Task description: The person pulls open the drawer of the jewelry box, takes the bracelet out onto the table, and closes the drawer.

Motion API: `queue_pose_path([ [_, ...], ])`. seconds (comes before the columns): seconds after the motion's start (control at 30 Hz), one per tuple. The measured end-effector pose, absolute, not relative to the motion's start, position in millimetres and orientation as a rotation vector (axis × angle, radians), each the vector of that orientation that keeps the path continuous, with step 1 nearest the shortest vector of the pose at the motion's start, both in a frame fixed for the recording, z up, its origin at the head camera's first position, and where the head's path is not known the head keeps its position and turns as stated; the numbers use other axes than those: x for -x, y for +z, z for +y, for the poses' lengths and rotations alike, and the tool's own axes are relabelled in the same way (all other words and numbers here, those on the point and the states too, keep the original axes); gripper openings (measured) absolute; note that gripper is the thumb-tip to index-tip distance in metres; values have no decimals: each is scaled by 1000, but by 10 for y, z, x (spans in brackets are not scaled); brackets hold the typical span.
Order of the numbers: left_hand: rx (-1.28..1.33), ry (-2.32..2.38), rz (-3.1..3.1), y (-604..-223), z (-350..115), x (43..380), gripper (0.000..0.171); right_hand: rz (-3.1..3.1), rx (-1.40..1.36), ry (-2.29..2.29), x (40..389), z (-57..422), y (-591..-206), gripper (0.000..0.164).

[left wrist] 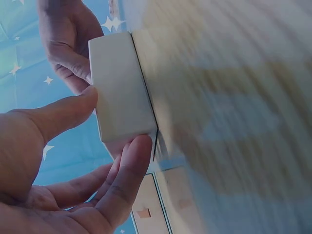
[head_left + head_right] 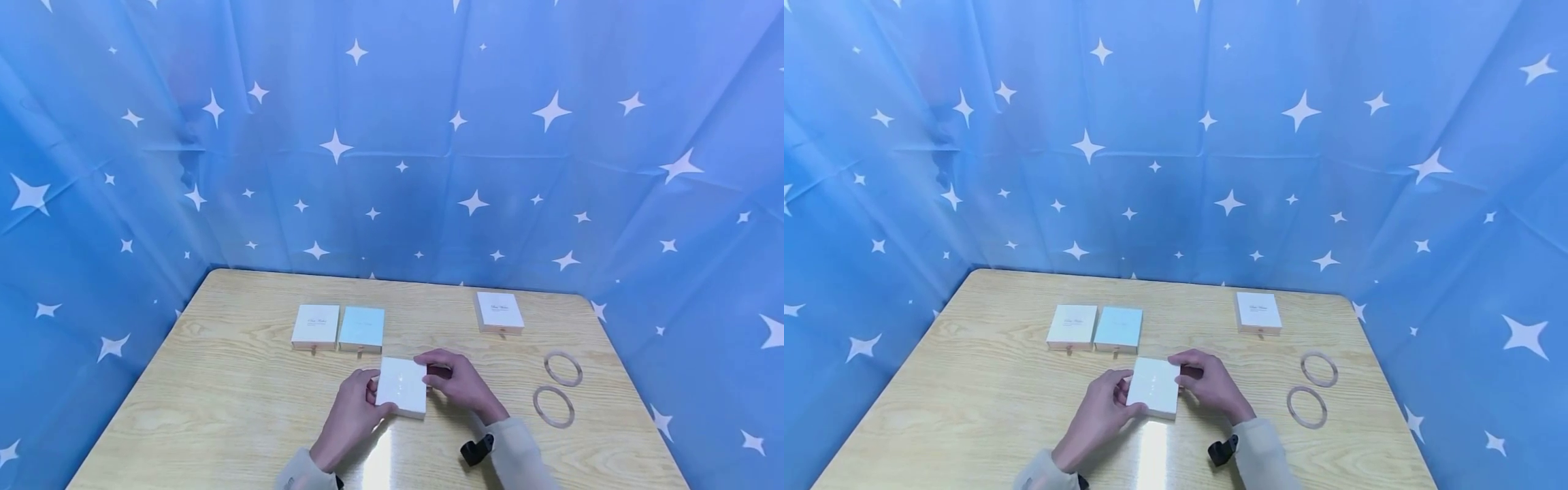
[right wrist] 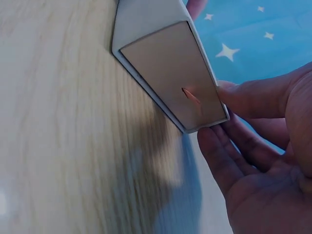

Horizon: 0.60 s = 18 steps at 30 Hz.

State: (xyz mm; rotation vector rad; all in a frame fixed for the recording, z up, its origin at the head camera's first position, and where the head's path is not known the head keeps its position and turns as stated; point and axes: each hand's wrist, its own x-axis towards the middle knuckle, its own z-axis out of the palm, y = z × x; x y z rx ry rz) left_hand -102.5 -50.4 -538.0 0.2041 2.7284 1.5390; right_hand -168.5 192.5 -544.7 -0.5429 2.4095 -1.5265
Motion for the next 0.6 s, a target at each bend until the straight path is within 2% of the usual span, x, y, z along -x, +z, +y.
queue_pose_path([
  [0.17, -194, 1551, 2719, -5378, -561, 1005, 54, 2396, 529, -1531, 1665, 1839, -5419, 36],
  [0.37, -181, 1487, 2710, -5376, -581, 1020, 54, 2402, 515, -1532, 1667, 1815, -5430, 35],
  [0.6, -225, 1189, 2899, -5318, -579, 1029, 78, 2512, 374, -1444, 1651, 1797, -5418, 29],
])
